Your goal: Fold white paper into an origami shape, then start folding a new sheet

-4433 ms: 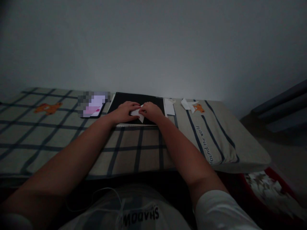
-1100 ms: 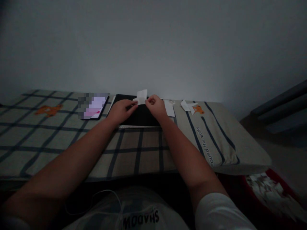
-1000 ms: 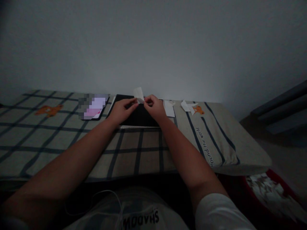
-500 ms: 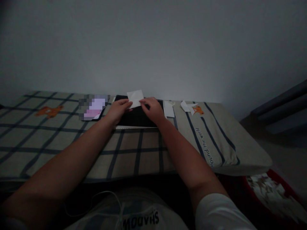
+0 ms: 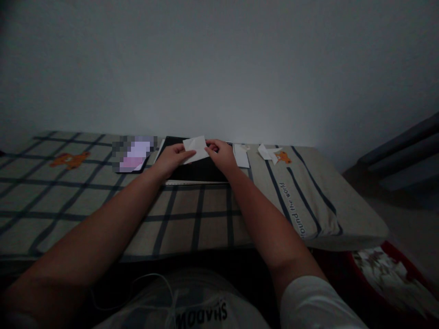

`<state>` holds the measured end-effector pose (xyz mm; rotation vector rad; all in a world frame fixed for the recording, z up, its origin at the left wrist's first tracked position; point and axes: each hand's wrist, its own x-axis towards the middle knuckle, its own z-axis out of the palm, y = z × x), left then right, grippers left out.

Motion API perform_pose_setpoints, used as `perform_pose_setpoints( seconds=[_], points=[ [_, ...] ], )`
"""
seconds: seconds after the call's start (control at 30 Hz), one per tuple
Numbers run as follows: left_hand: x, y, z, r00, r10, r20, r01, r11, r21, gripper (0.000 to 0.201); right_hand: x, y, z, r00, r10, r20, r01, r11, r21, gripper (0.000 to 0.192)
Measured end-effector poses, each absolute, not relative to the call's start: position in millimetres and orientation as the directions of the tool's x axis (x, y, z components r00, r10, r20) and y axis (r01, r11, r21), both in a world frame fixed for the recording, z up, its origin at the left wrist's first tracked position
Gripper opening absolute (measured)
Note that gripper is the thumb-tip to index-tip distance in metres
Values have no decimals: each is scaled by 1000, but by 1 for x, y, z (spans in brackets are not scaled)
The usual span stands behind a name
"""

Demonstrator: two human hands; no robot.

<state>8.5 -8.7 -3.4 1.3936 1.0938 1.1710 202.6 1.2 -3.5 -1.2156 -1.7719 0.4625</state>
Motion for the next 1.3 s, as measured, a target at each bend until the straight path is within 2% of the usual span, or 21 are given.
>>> perform_pose_setpoints(
  seconds=[0.17, 0.23, 0.3, 0.5, 0.7, 1.03, 1.17, 1.3],
  points=[
    [11, -12, -5, 170, 975, 141, 62, -153, 986, 42, 204, -1, -2, -149, 794, 589, 678, 515, -524, 18],
    [11, -12, -6, 169, 971, 170, 82, -186, 979, 39, 204, -2, -3, -187, 776, 603, 720, 526, -453, 15],
    [12, -11, -6, 170, 965, 199, 111, -220, 969, 37, 203, -3, -3, -222, 781, 584, 727, 531, -435, 19],
    [14, -11, -8, 213, 949, 234, 141, -267, 953, 38, 201, -4, -2, -245, 799, 549, 716, 531, -453, 28],
    [13, -9, -10, 231, 951, 204, 69, -225, 972, 42, 201, 0, -6, -184, 807, 560, 629, 535, -564, 29],
    [17, -7, -11, 222, 934, 279, 30, -292, 956, 49, 198, 1, -8, -181, 765, 618, 607, 581, -542, 11],
    [20, -12, -9, 290, 921, 261, -43, -260, 965, 64, 198, -1, -7, -140, 783, 606, 570, 565, -596, 12],
    [21, -16, -5, 354, 915, 192, -102, -166, 981, 74, 198, -1, -7, -128, 760, 637, 544, 591, -596, 14]
  ],
)
